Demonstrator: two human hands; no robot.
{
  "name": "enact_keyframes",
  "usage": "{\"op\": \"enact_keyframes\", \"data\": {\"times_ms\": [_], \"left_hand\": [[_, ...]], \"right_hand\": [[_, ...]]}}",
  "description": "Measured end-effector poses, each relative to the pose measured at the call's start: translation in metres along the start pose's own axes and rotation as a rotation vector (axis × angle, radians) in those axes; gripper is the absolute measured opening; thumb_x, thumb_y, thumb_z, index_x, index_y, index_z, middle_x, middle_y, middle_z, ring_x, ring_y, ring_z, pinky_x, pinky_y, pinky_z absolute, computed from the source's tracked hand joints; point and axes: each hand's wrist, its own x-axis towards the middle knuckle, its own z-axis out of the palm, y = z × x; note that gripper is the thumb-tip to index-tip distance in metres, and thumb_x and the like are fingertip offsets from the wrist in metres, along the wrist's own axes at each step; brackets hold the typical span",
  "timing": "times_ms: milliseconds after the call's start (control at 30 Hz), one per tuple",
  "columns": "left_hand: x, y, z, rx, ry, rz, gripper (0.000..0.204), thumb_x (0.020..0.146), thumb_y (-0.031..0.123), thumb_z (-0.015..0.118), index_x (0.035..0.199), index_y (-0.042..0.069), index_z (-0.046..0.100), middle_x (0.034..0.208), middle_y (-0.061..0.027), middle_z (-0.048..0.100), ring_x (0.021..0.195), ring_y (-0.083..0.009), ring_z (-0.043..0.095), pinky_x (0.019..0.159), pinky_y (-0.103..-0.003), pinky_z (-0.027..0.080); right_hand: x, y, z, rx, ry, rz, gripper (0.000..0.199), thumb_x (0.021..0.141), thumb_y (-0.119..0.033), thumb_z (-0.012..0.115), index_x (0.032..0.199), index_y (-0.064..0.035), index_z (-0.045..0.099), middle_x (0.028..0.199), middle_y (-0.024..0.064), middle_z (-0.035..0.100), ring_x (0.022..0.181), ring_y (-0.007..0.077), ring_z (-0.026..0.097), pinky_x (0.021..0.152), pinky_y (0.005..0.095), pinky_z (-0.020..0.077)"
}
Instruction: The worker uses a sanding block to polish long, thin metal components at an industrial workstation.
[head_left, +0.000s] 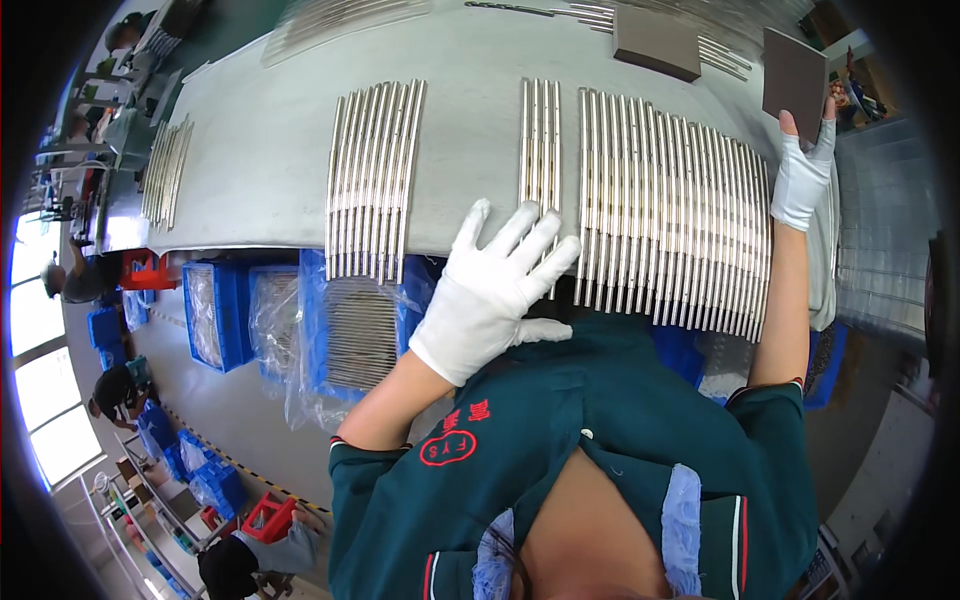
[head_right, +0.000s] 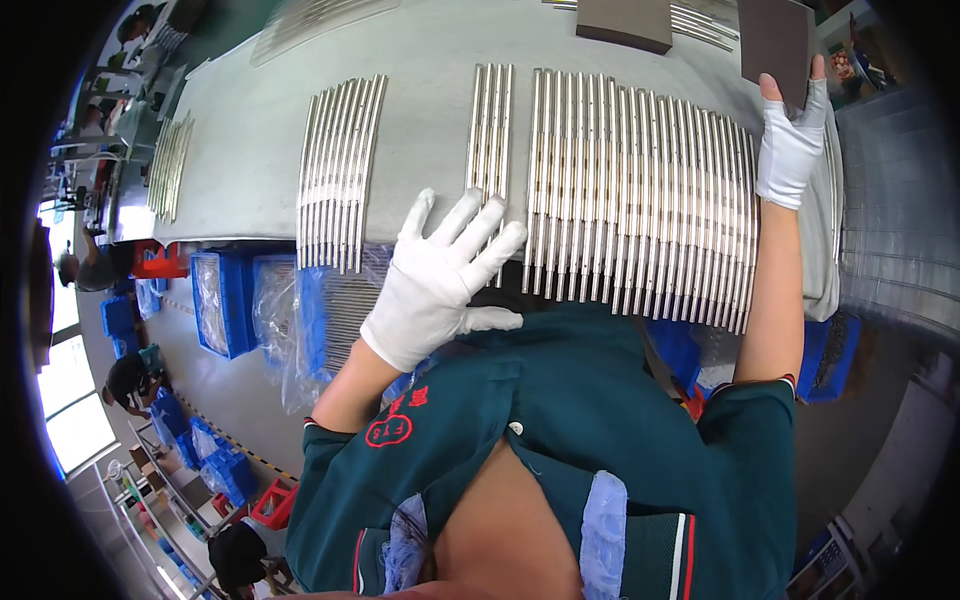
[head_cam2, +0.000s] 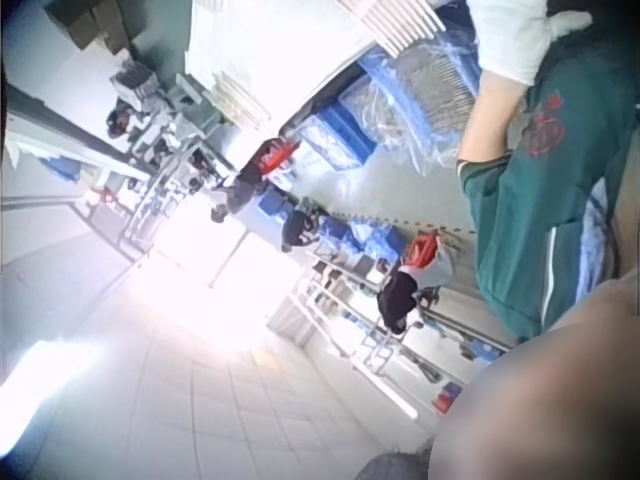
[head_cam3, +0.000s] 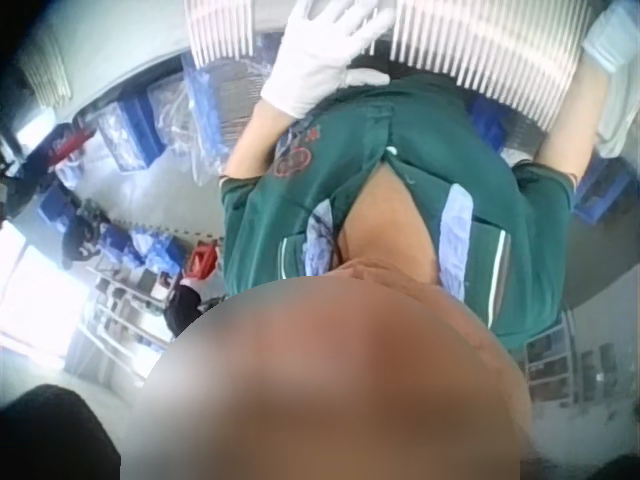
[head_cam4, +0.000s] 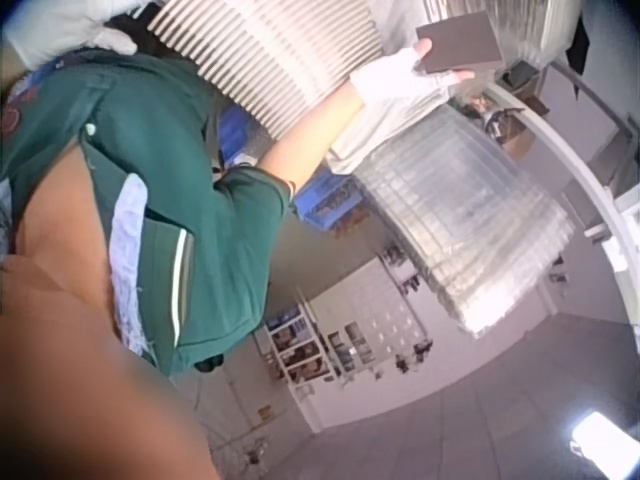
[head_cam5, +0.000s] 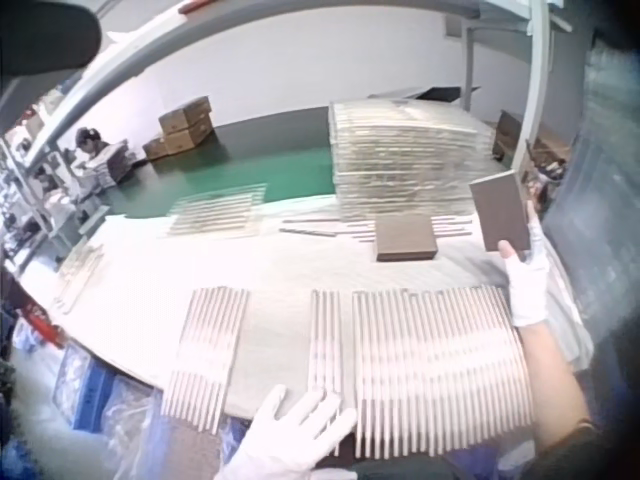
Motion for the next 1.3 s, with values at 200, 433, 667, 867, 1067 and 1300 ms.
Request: {"op": "enact_keyframes", "data": {"times_ms": [200, 433, 667, 867, 1067, 1300], "left_hand": [[0.009, 0.007, 0.009, -0.062, 0.045, 0.054, 0.086, 0.062, 0.052, 0.08, 0.132, 0.008, 0.052, 0.131, -0.0154, 0.053, 0.127, -0.0346, 0.048, 0.105, -0.06, 0.034], [-0.012, -0.009, -0.009, 0.099, -0.006, -0.075, 0.091, 0.061, 0.054, 0.078, 0.134, 0.006, 0.052, 0.132, -0.0185, 0.055, 0.125, -0.0359, 0.05, 0.107, -0.059, 0.033], [-0.016, -0.018, -0.017, 0.201, 0.041, -0.153, 0.099, 0.065, 0.058, 0.073, 0.139, 0.0, 0.046, 0.137, -0.0221, 0.052, 0.131, -0.0389, 0.047, 0.11, -0.059, 0.028], [0.019, 0.013, 0.002, -0.024, -0.006, 0.067, 0.087, 0.066, 0.05, 0.078, 0.137, 0.009, 0.049, 0.134, -0.0152, 0.052, 0.13, -0.0315, 0.046, 0.109, -0.058, 0.032], [0.029, 0.014, 0.014, -0.071, -0.004, 0.185, 0.076, 0.073, 0.051, 0.073, 0.137, 0.015, 0.051, 0.133, -0.0165, 0.052, 0.128, -0.0354, 0.047, 0.107, -0.06, 0.033], [0.006, 0.001, -0.003, 0.043, -0.059, 0.051, 0.077, 0.069, 0.05, 0.076, 0.134, 0.015, 0.053, 0.133, -0.0154, 0.053, 0.127, -0.0348, 0.048, 0.106, -0.061, 0.033]], "right_hand": [[0.0, 0.001, -0.002, -0.037, -0.004, 0.032, 0.071, 0.089, -0.013, 0.074, 0.151, -0.0166, 0.039, 0.131, 0.0077, 0.058, 0.11, 0.0123, 0.058, 0.097, 0.0252, 0.0447], [-0.002, 0.0, 0.001, 0.029, -0.025, -0.049, 0.069, 0.09, -0.009, 0.072, 0.15, -0.0141, 0.04, 0.128, 0.007, 0.06, 0.106, 0.0119, 0.06, 0.095, 0.025, 0.0462], [-0.007, 0.004, 0.003, 0.078, -0.078, -0.128, 0.067, 0.09, -0.01, 0.072, 0.15, -0.014, 0.04, 0.131, 0.006, 0.059, 0.108, 0.0118, 0.06, 0.094, 0.0247, 0.0472], [-0.006, 0.003, 0.004, 0.025, -0.116, -0.129, 0.068, 0.092, -0.01, 0.07, 0.151, -0.0137, 0.037, 0.144, 0.0079, 0.048, 0.124, 0.0163, 0.052, 0.103, 0.0299, 0.0431], [-0.005, 0.012, -0.001, -0.031, -0.16, -0.08, 0.066, 0.092, -0.007, 0.07, 0.15, -0.0137, 0.039, 0.136, 0.0063, 0.055, 0.119, 0.0141, 0.056, 0.101, 0.0269, 0.0443], [-0.005, 0.01, 0.0, -0.023, -0.153, -0.109, 0.067, 0.092, -0.008, 0.07, 0.15, -0.0124, 0.038, 0.14, 0.0074, 0.052, 0.12, 0.0146, 0.055, 0.102, 0.0291, 0.0445]]}}
